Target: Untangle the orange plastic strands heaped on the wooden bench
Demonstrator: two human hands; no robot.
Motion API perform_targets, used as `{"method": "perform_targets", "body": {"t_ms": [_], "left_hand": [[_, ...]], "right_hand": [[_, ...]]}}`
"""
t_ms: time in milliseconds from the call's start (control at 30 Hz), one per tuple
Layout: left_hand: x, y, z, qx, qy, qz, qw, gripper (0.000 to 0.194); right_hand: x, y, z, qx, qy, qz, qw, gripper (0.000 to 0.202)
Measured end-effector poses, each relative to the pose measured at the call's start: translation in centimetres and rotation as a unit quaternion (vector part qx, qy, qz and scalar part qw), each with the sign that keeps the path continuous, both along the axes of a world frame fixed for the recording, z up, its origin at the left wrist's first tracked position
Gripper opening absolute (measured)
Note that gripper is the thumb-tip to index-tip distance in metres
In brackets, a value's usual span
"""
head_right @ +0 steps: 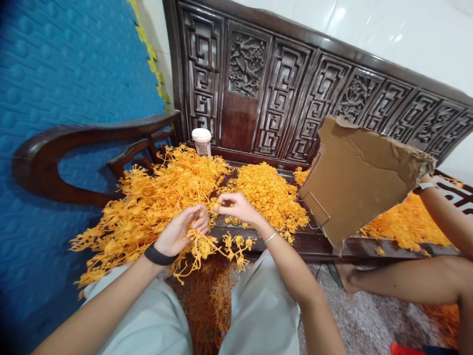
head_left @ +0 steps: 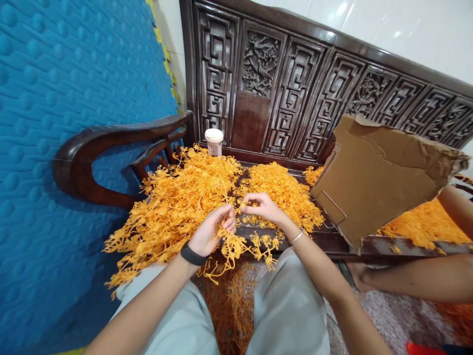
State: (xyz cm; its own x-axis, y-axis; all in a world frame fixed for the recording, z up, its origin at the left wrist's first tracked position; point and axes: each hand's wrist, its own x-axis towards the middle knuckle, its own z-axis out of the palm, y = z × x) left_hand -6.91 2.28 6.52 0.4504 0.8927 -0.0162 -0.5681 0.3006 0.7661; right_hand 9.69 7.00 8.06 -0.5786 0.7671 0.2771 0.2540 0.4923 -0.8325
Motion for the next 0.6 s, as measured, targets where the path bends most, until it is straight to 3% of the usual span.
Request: {"method": "perform_targets", "body": {"t_ms": [267, 600], "left_hand": [[0.6, 0.3, -0.4, -0.035, -0.036, -0.009, 0.999, 0.024], [1.4, 2.2, -1.1, -0.075, -0.043, 0.063, 0.994, 0.02]], "right_hand": [[-0.4, 0.5, 0.0, 0.077, 0.019, -0.057, 0.995, 0.016], [-1.0, 2.0, -0.5, 0.178, -0.028, -0.111, 0.977, 0.012]]}}
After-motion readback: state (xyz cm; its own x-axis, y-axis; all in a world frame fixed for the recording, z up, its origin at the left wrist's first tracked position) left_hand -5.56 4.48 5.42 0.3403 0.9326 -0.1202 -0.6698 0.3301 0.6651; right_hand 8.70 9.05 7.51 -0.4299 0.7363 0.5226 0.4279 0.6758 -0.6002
